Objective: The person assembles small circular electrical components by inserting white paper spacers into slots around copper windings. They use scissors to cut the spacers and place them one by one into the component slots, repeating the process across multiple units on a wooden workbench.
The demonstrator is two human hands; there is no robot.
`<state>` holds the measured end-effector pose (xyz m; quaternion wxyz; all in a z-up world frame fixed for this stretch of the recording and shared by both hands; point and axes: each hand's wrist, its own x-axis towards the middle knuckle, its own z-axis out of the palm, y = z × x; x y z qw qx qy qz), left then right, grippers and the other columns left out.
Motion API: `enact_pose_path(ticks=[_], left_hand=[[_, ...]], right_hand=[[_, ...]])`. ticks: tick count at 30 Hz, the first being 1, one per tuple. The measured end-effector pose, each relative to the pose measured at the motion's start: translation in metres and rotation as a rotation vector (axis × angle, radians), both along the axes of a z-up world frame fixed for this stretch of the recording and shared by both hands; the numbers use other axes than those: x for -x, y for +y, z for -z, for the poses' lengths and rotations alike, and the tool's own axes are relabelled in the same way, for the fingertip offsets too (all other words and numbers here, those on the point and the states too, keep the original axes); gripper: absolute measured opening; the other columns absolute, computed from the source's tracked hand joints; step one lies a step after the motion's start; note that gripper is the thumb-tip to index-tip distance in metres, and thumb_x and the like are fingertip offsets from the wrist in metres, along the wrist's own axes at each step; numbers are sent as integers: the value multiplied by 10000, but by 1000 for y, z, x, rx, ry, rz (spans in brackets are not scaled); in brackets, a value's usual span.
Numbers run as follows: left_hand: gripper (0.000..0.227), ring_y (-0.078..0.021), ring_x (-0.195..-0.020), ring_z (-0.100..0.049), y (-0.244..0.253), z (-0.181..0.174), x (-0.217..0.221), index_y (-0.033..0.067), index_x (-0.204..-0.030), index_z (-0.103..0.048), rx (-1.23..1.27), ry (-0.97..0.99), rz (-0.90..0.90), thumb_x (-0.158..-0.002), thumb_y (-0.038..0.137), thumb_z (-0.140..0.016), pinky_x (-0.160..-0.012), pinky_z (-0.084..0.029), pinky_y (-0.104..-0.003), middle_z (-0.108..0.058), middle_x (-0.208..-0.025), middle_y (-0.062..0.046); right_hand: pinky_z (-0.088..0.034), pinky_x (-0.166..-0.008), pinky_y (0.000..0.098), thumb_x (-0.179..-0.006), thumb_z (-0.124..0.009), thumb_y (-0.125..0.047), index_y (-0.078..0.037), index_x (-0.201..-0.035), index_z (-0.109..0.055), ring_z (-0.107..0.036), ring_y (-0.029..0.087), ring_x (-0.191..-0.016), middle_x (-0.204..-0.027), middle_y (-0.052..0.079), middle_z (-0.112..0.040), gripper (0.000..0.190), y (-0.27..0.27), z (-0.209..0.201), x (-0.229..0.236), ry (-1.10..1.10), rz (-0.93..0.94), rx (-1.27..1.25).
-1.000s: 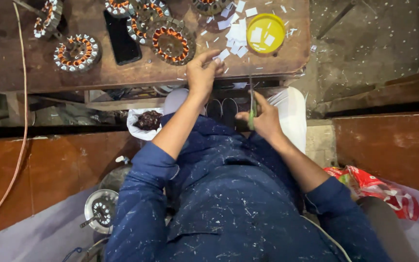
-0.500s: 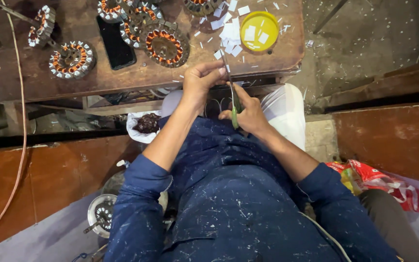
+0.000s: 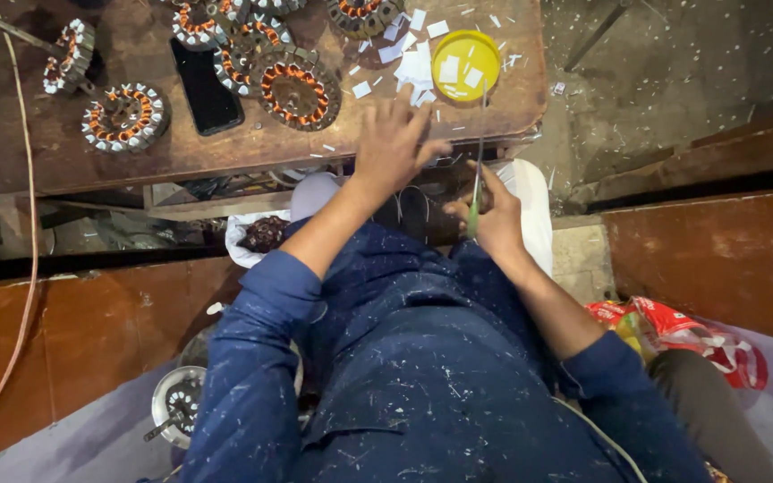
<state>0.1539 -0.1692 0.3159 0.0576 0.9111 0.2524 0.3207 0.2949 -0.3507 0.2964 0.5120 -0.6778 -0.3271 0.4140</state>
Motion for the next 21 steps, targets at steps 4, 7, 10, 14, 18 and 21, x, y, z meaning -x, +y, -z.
enact_pose_path(ticks=[4,7,10,14,18,21], left_hand=[[387,-342,-1222,-586,-5,9,13,15,-1273,-637,-123,20,126,-906,106,-719,-993,-478,-477,-611,-1326,-152],[189,-283,-1083,-690,-13,26,20,86,-1140,-647,127,-124,216,-980,65,-744,-968,-532,-423,-699,-1132,-63],[225,-175,-887,-745,-15,31,16,-9,-1175,-680,1215,-701,98,-968,66,-722,-810,-598,-304,-754,-1012,-62],[251,-143,-833,-735,-16,21,17,-44,-1183,-716,1491,-701,96,-941,23,-726,-762,-599,-265,-771,-973,-97],[251,-164,-845,-745,-15,9,20,-55,-1169,-713,1532,-769,106,-926,5,-728,-757,-599,-276,-777,-976,-121],[246,-169,-851,-748,-18,8,18,-64,-1165,-714,1521,-799,93,-930,9,-728,-762,-601,-278,-776,-984,-129]], right_hand=[[-485,-535,230,-782,-875,-44,-35,-1479,-530,-582,57,-615,-752,29,-658,778,-14,7,-3,-107,-13,-38],[-539,-661,226,-751,-921,-108,-5,-1449,-539,-636,61,-742,-867,18,-710,802,-23,18,4,-210,-69,-83],[-564,-773,241,-744,-945,-179,4,-1454,-528,-662,72,-864,-1002,14,-737,844,-19,22,8,-165,-189,-186],[-545,-687,264,-653,-972,-250,-55,-1447,-554,-634,84,-713,-800,12,-695,918,-7,14,14,-259,-290,-148],[-543,-690,270,-653,-978,-306,-104,-1495,-522,-623,81,-713,-785,4,-670,979,8,0,18,-250,-287,-171],[-535,-683,274,-640,-985,-311,-119,-1509,-513,-609,85,-705,-772,10,-659,1007,14,-4,21,-246,-276,-162]])
